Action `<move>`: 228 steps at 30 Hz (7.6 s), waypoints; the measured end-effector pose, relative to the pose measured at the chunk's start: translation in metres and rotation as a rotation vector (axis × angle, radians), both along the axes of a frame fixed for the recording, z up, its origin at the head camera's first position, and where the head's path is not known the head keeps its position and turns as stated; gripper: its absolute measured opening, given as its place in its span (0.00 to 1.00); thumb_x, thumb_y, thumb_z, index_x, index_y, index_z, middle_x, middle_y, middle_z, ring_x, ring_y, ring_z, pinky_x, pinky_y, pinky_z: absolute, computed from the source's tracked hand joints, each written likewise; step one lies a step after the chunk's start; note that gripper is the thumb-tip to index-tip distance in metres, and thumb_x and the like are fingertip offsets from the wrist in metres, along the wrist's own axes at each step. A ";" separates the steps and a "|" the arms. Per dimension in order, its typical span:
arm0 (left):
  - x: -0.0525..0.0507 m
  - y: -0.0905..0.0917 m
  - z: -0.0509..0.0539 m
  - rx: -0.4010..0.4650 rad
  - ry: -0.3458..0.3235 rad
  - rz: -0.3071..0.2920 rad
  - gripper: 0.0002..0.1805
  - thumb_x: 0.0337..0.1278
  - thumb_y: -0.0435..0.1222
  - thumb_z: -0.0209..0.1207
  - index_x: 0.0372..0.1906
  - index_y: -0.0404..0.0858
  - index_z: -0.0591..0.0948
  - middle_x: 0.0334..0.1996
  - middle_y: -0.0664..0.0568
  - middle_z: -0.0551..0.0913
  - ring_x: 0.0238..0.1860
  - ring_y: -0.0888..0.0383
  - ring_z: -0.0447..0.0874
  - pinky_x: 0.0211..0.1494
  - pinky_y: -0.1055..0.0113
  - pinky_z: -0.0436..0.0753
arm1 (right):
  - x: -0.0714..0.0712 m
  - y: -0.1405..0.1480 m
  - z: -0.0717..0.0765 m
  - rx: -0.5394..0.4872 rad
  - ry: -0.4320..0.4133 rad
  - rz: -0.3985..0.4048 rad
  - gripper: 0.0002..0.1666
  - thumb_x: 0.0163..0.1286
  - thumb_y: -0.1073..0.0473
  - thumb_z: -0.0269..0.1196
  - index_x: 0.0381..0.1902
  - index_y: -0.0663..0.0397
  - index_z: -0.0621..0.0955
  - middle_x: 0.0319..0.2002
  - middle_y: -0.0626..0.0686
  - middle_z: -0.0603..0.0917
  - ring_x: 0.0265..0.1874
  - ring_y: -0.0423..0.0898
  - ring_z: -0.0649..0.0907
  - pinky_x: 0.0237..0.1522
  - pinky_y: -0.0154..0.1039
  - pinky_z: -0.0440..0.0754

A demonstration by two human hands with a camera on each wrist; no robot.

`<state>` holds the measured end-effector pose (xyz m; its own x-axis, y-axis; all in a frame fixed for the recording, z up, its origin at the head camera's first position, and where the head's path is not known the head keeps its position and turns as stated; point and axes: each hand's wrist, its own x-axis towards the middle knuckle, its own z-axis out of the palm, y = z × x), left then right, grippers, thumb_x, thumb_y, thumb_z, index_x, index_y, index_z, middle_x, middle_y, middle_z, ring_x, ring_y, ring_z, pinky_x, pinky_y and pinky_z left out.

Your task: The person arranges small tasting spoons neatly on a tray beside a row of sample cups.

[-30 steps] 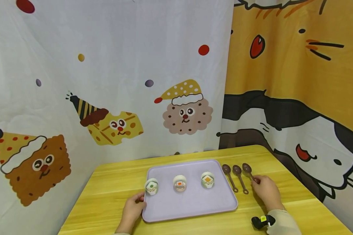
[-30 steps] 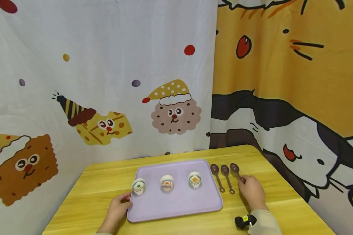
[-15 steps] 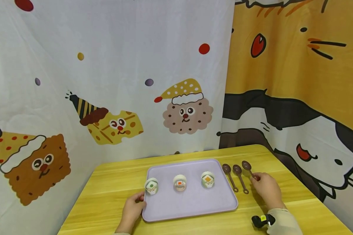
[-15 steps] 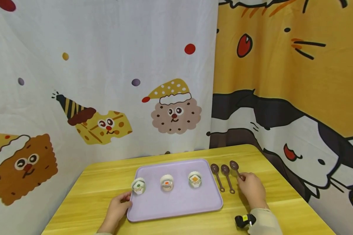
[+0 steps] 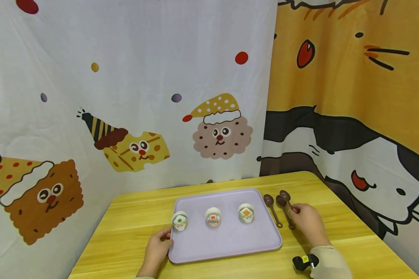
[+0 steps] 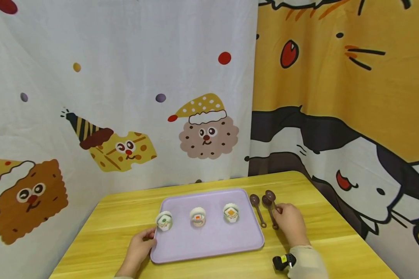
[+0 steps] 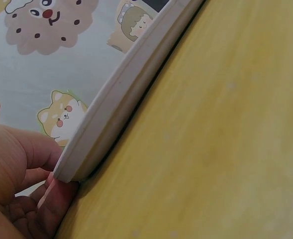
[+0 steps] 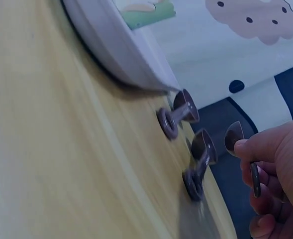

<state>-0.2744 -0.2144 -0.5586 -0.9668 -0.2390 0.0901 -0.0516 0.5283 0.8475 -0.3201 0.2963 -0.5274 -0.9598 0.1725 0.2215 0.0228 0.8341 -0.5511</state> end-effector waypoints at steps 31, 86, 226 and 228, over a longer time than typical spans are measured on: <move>-0.002 0.001 0.000 0.017 -0.028 0.009 0.27 0.43 0.26 0.63 0.56 0.26 0.82 0.37 0.50 0.83 0.44 0.50 0.79 0.51 0.55 0.77 | -0.009 -0.084 0.001 -0.041 0.031 0.058 0.14 0.61 0.58 0.72 0.41 0.62 0.88 0.28 0.51 0.84 0.28 0.48 0.79 0.34 0.47 0.80; -0.002 0.000 -0.001 0.004 -0.035 0.003 0.28 0.43 0.27 0.63 0.57 0.28 0.83 0.37 0.50 0.84 0.45 0.50 0.79 0.52 0.54 0.76 | -0.005 -0.101 -0.008 0.094 -0.054 0.081 0.15 0.57 0.58 0.74 0.39 0.61 0.86 0.26 0.51 0.83 0.27 0.47 0.79 0.32 0.48 0.80; -0.001 0.000 0.002 0.008 -0.035 0.020 0.27 0.43 0.27 0.63 0.55 0.29 0.83 0.37 0.51 0.83 0.44 0.51 0.79 0.51 0.55 0.76 | 0.000 -0.061 0.023 -0.019 0.051 -0.115 0.19 0.65 0.54 0.65 0.48 0.62 0.87 0.36 0.58 0.87 0.34 0.55 0.83 0.33 0.53 0.80; -0.002 0.000 0.001 0.011 -0.035 0.019 0.27 0.43 0.26 0.63 0.55 0.29 0.83 0.37 0.51 0.83 0.44 0.51 0.79 0.50 0.57 0.76 | -0.001 -0.064 0.024 -0.023 0.031 -0.113 0.20 0.65 0.54 0.65 0.49 0.63 0.86 0.35 0.57 0.87 0.33 0.54 0.83 0.33 0.51 0.80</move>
<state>-0.2760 -0.2144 -0.5574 -0.9645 -0.2586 0.0532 -0.0917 0.5172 0.8509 -0.3209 0.2319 -0.5036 -0.9268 0.2845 0.2452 0.0986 0.8142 -0.5721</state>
